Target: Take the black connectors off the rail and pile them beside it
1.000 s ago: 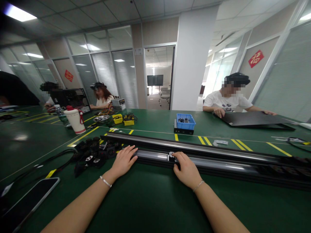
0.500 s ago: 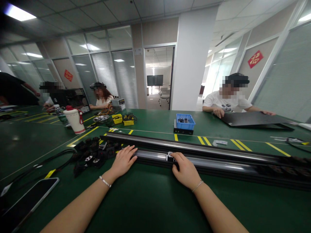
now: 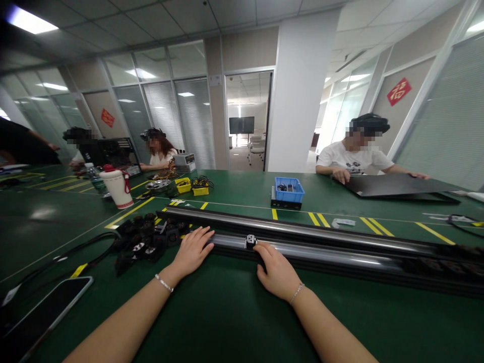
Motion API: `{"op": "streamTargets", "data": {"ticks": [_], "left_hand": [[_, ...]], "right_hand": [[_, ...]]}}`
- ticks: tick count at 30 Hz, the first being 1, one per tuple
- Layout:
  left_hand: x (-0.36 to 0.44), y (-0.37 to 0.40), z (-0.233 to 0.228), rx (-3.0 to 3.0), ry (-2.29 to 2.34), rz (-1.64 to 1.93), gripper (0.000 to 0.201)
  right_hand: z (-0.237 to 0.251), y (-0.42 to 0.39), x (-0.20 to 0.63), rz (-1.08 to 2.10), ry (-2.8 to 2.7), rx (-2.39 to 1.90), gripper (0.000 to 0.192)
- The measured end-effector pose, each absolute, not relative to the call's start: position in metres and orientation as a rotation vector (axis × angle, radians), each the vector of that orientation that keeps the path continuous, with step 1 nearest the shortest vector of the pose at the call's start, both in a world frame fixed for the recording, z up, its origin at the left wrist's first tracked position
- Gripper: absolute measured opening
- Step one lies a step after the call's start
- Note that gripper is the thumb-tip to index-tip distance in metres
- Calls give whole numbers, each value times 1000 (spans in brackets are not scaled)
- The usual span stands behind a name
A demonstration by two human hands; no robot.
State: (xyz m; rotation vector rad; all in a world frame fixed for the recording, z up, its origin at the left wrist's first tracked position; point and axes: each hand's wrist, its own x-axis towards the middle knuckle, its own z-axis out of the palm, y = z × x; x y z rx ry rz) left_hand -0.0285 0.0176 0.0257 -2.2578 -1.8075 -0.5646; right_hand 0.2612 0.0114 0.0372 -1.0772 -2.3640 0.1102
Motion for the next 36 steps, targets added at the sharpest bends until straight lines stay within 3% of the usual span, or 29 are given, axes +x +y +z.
{"op": "streamTargets", "data": {"ticks": [12, 28, 36], "left_hand": [[-27, 18, 24, -2244, -1799, -553, 45], [-28, 15, 25, -2243, -1779, -530, 48], [-20, 9, 28, -2242, -1711, -504, 58]], "right_hand": [[38, 9, 254, -9, -2476, -1078, 54], [41, -1, 217, -87, -2435, -1196, 50], [38, 1, 223, -38, -2451, -1182, 54]]}}
